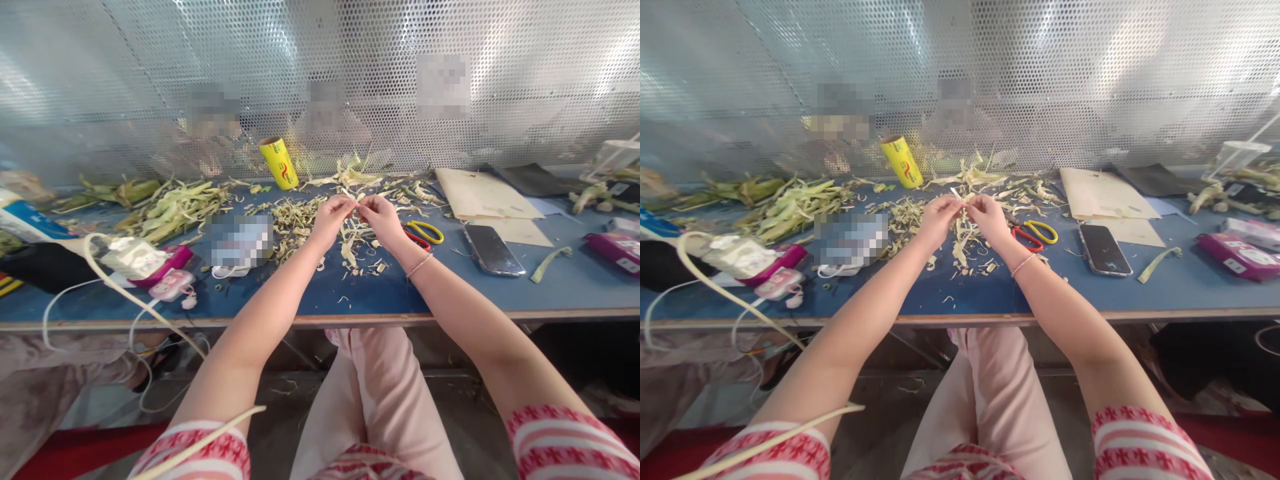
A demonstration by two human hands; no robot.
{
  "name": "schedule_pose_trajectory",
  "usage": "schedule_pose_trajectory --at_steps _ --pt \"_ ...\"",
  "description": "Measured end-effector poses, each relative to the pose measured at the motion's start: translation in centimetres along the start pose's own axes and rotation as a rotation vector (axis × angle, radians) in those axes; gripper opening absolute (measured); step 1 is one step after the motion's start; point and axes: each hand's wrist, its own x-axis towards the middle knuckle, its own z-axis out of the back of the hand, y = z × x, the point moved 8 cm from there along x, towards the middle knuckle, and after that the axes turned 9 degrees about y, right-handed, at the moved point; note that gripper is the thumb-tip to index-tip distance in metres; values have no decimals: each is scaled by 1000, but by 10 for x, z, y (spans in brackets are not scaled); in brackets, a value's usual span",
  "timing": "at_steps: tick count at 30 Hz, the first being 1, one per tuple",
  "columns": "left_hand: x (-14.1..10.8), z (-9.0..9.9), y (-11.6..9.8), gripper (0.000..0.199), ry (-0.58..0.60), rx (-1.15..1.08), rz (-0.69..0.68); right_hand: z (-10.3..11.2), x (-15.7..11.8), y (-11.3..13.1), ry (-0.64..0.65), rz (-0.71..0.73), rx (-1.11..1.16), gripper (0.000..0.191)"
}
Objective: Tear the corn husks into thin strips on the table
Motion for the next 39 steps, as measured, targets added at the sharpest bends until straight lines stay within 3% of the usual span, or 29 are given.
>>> schedule_pose_trajectory --at_steps 7,14,22,27,34,39 --pt "-1 0 -2 30 -36 -52 70 -5 -4 15 63 154 -400 2" --pt "-5 2 1 25 -138 -208 184 -16 -11 29 130 323 -688 12" --pt "-4 7 8 12 -192 -281 253 -20 -11 31 182 391 -812 17" --pt "-3 12 9 8 -245 -276 211 -22 -12 30 237 406 -809 25" --pt "-1 14 9 2 -211 -189 141 -19 -12 34 218 427 -846 26" --pt "-2 15 1 9 -161 112 92 -19 -15 36 232 424 -948 22"
